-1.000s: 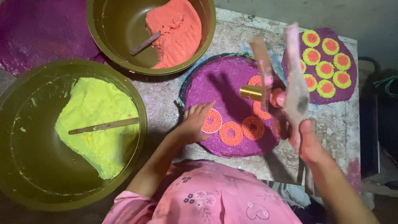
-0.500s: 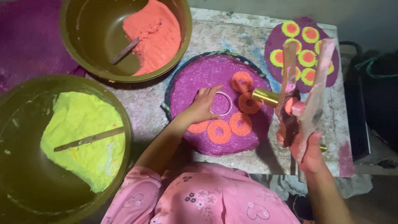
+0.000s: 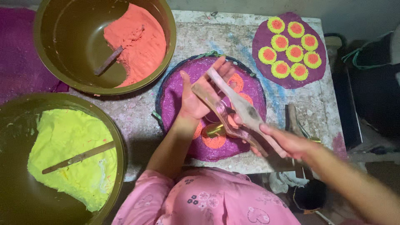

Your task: The person uses a wooden press tool to form orange dough into ring shapes on a purple tray, then fills the rings with yellow dough to create layered decorative pieces. The person repeatedly loads the press, presses the dough, and arranges the finished pieces on the tray.

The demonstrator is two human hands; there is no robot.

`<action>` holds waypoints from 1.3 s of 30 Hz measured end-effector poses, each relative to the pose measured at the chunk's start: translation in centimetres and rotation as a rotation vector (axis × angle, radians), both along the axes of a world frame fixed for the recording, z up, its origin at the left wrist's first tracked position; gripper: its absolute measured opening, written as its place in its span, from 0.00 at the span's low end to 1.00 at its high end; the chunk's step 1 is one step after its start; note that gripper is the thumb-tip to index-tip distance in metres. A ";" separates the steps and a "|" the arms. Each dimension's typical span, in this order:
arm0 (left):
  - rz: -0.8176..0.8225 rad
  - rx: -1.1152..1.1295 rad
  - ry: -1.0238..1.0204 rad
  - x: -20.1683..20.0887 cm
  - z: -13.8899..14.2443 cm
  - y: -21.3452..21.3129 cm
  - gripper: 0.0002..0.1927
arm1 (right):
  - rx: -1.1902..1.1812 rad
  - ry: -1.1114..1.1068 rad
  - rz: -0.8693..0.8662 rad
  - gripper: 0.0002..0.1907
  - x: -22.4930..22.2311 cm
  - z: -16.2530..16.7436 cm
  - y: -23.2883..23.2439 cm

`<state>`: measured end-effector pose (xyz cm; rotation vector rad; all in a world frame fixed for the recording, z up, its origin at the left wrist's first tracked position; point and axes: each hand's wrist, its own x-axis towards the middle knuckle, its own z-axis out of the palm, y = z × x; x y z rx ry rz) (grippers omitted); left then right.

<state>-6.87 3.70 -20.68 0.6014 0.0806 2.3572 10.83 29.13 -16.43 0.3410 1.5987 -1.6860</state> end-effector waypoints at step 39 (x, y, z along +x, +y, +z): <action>0.308 0.030 -0.383 -3.1 -1.3 0.1 0.20 | 0.783 0.245 0.244 0.39 -7.8 2.0 -4.9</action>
